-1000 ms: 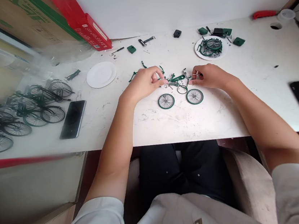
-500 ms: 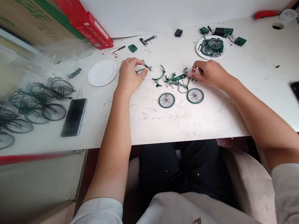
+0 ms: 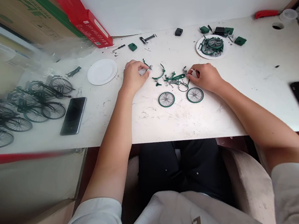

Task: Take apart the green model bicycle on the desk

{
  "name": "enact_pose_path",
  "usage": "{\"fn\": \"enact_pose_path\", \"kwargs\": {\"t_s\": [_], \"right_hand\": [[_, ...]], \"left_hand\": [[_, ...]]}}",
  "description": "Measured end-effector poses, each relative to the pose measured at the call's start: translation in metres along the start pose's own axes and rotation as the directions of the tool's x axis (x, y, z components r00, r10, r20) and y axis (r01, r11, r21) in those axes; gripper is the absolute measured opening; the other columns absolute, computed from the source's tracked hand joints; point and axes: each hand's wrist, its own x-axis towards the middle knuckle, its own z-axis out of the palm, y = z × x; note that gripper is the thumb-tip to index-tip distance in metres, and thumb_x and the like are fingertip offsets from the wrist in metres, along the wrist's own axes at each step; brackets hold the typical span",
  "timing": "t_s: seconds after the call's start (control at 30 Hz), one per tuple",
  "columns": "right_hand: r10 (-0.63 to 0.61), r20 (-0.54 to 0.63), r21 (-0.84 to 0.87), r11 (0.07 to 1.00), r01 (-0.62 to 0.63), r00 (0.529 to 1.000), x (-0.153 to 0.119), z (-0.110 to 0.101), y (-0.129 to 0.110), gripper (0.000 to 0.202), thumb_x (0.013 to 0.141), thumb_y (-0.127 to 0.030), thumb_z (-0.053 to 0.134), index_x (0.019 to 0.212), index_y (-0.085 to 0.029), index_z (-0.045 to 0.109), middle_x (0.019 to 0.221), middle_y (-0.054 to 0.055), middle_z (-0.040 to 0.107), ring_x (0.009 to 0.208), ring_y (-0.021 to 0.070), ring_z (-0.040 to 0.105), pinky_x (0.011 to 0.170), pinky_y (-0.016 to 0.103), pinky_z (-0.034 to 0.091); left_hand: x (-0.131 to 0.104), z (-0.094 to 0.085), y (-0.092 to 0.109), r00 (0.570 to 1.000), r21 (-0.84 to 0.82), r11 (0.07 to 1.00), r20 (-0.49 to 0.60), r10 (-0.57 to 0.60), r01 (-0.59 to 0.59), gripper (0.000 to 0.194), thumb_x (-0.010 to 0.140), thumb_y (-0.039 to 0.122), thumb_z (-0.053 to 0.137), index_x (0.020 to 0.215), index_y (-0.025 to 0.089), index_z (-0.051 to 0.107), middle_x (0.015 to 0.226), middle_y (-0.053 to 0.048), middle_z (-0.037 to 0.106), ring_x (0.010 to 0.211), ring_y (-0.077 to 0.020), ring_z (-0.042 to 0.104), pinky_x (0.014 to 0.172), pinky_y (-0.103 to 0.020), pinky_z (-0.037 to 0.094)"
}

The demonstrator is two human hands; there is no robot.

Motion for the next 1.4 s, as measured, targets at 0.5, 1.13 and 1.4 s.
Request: {"fn": "enact_pose_path", "kwargs": {"t_s": [0.5,1.13,1.4], "right_hand": [[0.005,-0.090,0.055,0.998,0.000,0.996,-0.013,-0.011,-0.023,0.078,0.112,-0.092,0.044,0.140,-0.029,0.081,0.085,0.009,0.064,0.081,0.0319,0.061,0.082,0.045,0.052],[-0.088,0.113,0.013,0.996,0.088,0.990,-0.003,-0.042,-0.003,0.058,0.091,-0.078,0.091,0.116,-0.026,0.087,0.075,0.002,0.057,0.070,0.0234,0.051,0.076,0.041,0.040],[-0.059,0.171,-0.010,0.998,0.061,0.984,0.003,-0.035,0.007,0.038,0.104,-0.062,0.081,0.105,-0.025,0.086,0.073,0.003,0.060,0.068,0.0220,0.050,0.073,0.040,0.038]], "left_hand": [[-0.026,0.025,0.079,0.998,-0.648,0.761,0.015,0.056,-0.033,0.033,0.103,0.052,0.095,0.095,0.023,0.082,0.105,-0.009,0.085,0.098,-0.0243,0.080,0.094,-0.037,0.067],[-0.036,0.025,0.109,0.968,-0.824,0.513,0.242,-0.064,0.240,0.050,0.101,0.060,0.099,0.091,0.021,0.068,0.089,-0.002,0.075,0.058,-0.0062,0.055,0.052,-0.025,0.041],[-0.035,0.031,0.107,0.976,-0.826,0.521,0.189,-0.105,0.215,0.054,0.098,0.062,0.101,0.090,0.022,0.066,0.091,-0.002,0.080,0.056,-0.0056,0.057,0.053,-0.024,0.043]]}}
